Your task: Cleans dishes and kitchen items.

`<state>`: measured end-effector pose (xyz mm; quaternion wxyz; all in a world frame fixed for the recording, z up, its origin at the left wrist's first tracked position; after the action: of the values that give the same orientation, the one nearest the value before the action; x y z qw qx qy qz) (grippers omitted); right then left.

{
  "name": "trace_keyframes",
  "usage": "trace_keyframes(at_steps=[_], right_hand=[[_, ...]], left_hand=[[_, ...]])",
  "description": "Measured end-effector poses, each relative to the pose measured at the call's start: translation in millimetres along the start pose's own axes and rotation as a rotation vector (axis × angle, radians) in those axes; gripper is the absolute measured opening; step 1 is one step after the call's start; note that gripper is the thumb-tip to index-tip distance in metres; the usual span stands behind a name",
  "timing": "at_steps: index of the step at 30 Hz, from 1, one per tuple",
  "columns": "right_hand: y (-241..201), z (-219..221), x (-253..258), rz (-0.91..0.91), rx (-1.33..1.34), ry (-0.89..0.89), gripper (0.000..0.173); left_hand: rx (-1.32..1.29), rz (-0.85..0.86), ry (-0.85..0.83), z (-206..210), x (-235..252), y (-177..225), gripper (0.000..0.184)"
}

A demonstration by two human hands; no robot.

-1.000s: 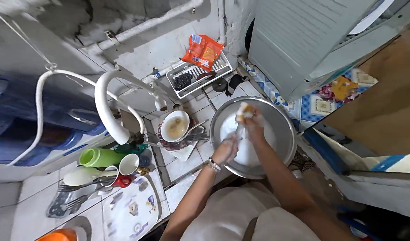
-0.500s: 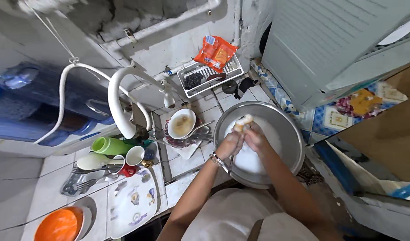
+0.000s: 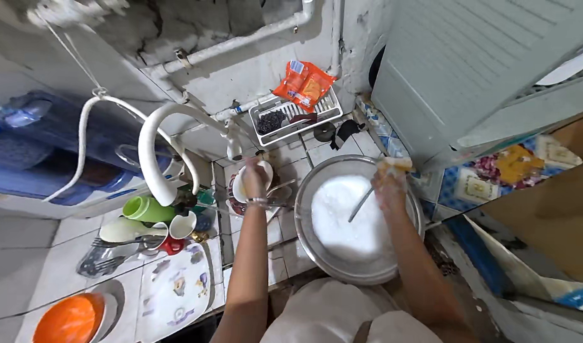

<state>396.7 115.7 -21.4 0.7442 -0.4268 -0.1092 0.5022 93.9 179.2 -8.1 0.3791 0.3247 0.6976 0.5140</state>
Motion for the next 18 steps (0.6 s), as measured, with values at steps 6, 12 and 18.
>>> trace_keyframes(at_steps=[6,12,18], right_hand=[[5,-11,-2,0.038,-0.06,-0.103,0.022],[19,-15,5,0.134,-0.147,-0.219,0.017],[28,6,-12,0.039,-0.207,-0.386,0.026]], left_hand=[[-0.481,-0.198,-0.035,-9,50,16,0.047],[-0.041,-0.145,0.017,-20,56,7,0.053],[0.379,-0.005,-0.237,-2,-19,2,0.057]])
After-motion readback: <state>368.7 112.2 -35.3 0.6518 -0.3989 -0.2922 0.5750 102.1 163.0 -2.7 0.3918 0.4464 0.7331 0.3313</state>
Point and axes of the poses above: each hand's wrist, its own x-axis towards the middle knuckle, its own z-axis out of the palm, y = z × x, the point moved 1 cm from there along x, towards the middle knuckle, and after that the axes turned 12 degrees about x, right-handed, at the moved point
